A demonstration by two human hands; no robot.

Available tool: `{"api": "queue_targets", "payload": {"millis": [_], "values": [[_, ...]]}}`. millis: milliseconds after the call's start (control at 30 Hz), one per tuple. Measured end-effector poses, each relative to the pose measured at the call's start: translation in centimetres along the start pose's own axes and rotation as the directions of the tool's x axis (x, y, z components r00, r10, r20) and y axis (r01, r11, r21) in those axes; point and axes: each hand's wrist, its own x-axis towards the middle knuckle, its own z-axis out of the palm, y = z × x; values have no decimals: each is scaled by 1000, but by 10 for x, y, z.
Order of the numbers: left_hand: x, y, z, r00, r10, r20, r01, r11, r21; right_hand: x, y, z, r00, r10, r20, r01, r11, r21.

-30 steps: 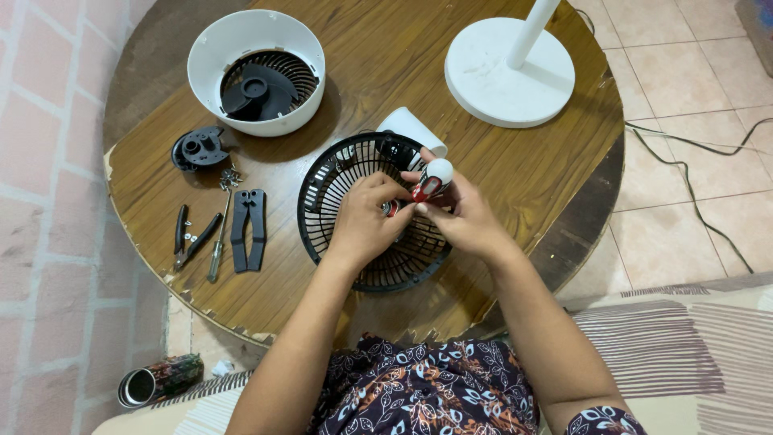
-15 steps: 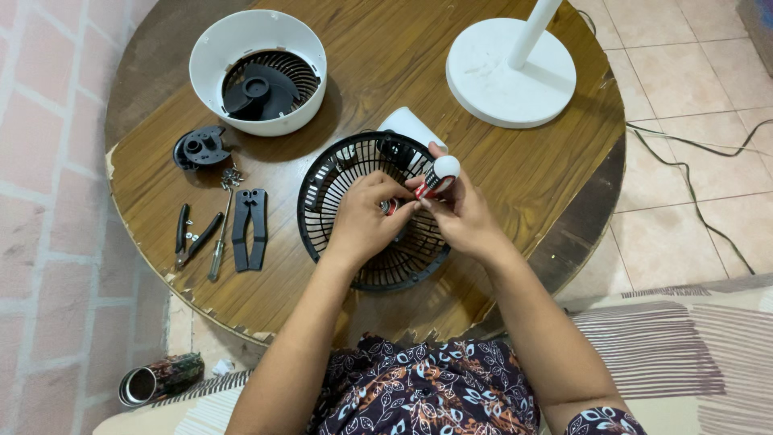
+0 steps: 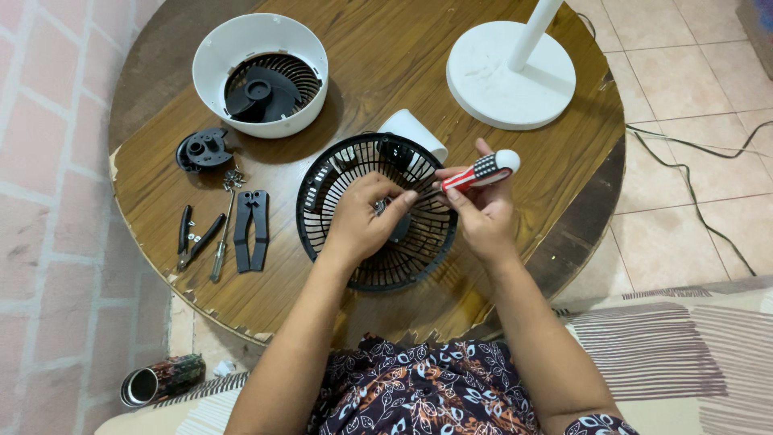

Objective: The person uses a screwdriver to tighten screws on the motor housing of a disassembled table fan. They repeatedly adjust the motor and fan cage, then use pliers to handle small parts and wires on the table.

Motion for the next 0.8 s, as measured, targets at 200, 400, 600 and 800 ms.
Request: {"api": "queue_targets", "payload": {"millis": [200, 400, 600, 800], "values": [[-2, -4, 4, 997, 4, -79, -6, 999, -32, -6, 7, -5, 970, 48, -240, 14, 969, 248], [-1, 0, 3, 998, 15, -63, -17, 1000, -22, -7, 19, -12, 934, 191, -303, 5, 838, 545], [0, 4, 3, 999, -15, -33, 15, 1000, -7, -10, 26, -14, 922, 247, -300, -14, 793, 609], [-2, 4, 8, 995, 68, -67, -65, 997, 51, -10, 30, -13, 935, 239, -262, -25, 782, 623]]}}
